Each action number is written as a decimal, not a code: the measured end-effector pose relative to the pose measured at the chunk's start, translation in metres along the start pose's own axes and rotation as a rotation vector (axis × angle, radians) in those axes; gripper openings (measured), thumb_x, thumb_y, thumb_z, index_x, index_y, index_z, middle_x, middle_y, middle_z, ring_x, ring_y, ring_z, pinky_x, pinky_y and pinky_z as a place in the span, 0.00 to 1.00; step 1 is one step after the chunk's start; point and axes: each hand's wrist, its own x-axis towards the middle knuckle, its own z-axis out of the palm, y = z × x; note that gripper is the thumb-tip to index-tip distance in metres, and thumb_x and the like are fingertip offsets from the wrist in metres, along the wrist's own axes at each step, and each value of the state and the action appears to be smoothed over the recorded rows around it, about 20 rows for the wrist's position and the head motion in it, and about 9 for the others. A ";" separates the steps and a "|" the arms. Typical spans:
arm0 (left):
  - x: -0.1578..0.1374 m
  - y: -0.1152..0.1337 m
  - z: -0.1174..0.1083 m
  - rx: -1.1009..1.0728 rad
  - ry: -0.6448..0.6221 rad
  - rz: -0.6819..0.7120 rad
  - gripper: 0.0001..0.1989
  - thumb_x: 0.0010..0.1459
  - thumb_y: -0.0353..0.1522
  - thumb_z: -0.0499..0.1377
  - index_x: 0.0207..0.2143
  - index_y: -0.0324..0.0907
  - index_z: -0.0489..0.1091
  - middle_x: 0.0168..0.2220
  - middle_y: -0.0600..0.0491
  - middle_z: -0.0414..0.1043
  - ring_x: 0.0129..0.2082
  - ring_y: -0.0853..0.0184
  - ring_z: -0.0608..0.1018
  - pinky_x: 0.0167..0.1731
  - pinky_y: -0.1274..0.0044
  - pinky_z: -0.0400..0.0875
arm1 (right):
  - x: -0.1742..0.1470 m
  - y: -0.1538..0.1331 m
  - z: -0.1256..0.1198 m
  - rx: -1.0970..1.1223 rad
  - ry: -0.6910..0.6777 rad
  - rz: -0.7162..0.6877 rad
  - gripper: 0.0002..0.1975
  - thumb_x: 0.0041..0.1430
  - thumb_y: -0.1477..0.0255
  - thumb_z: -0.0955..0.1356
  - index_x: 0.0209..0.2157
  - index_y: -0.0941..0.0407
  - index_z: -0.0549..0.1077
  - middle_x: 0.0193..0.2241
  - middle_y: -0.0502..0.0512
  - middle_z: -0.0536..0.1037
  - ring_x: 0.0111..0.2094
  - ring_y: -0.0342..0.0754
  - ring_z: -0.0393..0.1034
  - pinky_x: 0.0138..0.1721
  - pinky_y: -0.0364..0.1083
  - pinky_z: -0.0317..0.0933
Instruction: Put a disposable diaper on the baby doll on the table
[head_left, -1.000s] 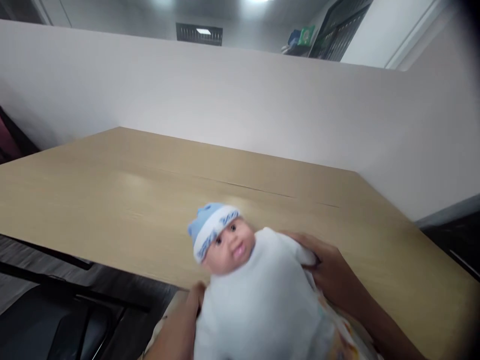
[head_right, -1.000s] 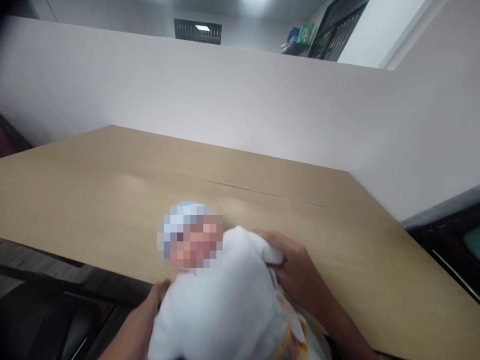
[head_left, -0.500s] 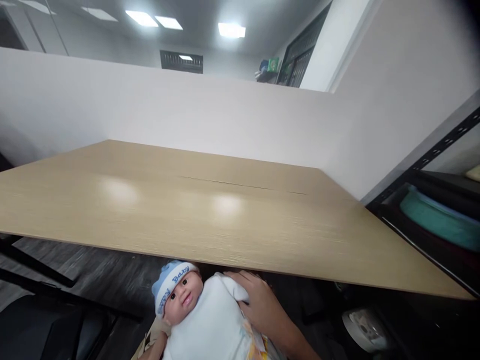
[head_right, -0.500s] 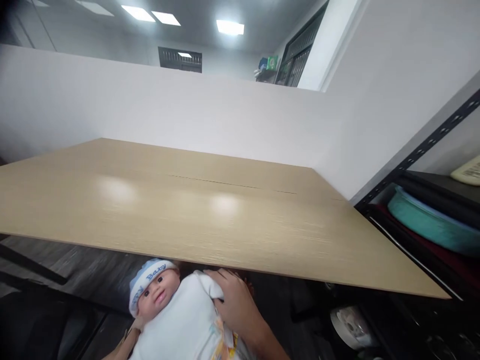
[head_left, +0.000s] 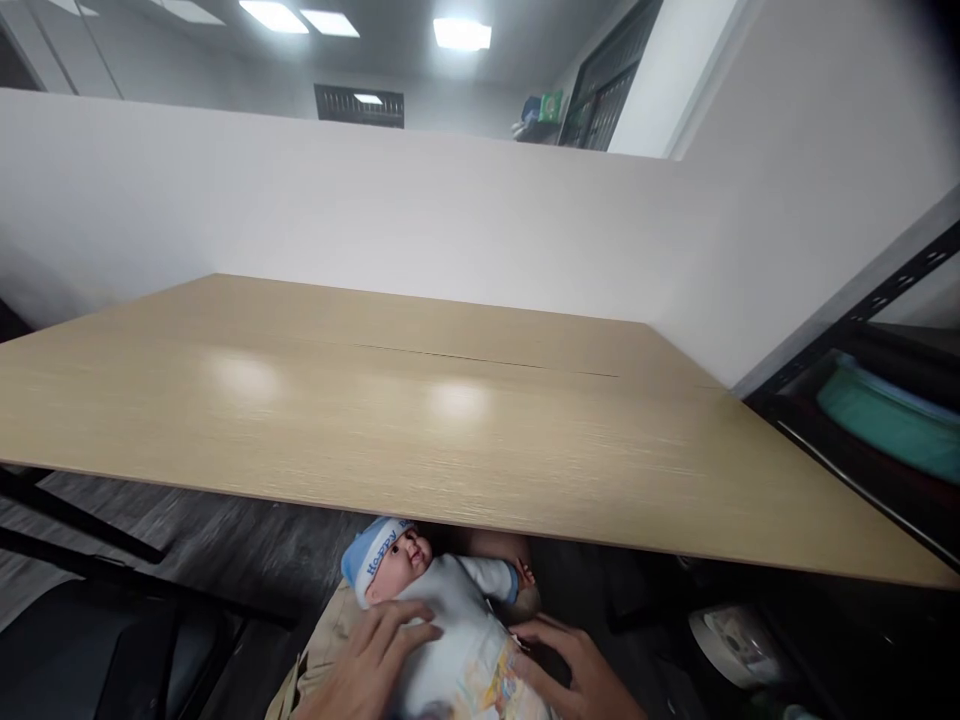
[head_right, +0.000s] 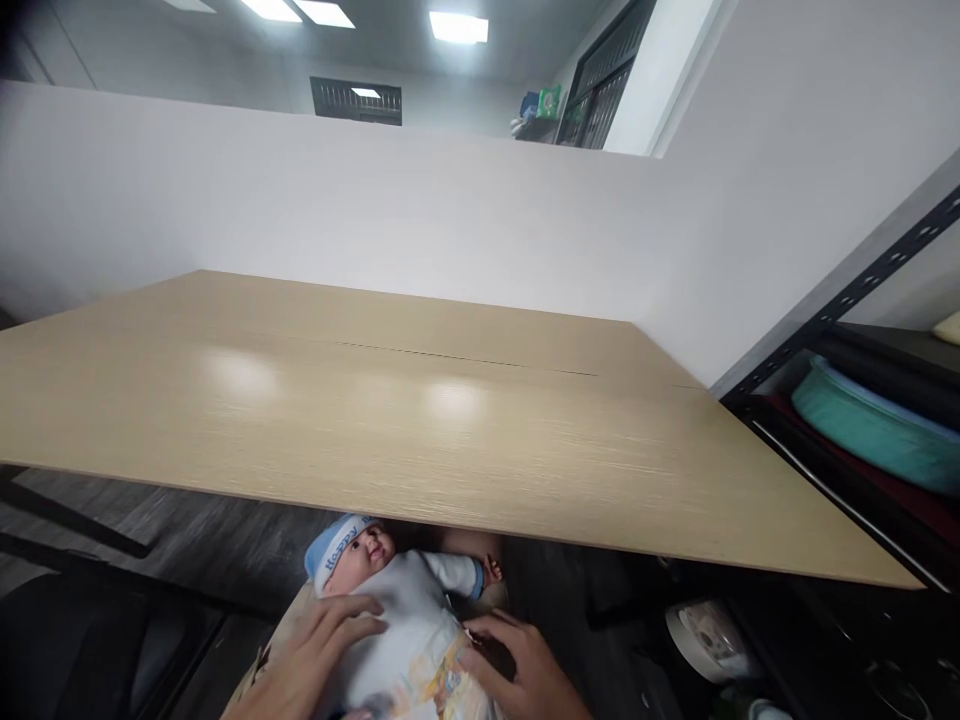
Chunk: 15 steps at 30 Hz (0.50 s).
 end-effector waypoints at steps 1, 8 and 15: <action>0.019 0.007 0.002 -0.047 -0.063 0.060 0.29 0.70 0.52 0.61 0.66 0.50 0.66 0.62 0.48 0.76 0.58 0.56 0.78 0.58 0.67 0.74 | -0.001 0.002 0.003 -0.013 0.028 0.004 0.22 0.62 0.49 0.72 0.47 0.48 0.88 0.49 0.61 0.87 0.55 0.69 0.79 0.60 0.60 0.70; 0.095 0.049 -0.014 -0.236 -0.312 0.176 0.14 0.72 0.44 0.62 0.52 0.47 0.72 0.61 0.50 0.76 0.59 0.56 0.75 0.58 0.66 0.69 | 0.028 0.019 0.017 -0.012 0.058 -0.112 0.23 0.70 0.54 0.66 0.31 0.54 0.84 0.32 0.56 0.86 0.37 0.55 0.80 0.43 0.50 0.70; 0.081 0.048 -0.033 -0.409 -0.340 0.123 0.07 0.75 0.40 0.59 0.47 0.47 0.71 0.58 0.52 0.77 0.59 0.61 0.75 0.60 0.70 0.68 | 0.024 0.004 0.008 -0.048 0.031 -0.198 0.21 0.71 0.60 0.69 0.60 0.51 0.81 0.59 0.62 0.82 0.62 0.59 0.74 0.67 0.58 0.63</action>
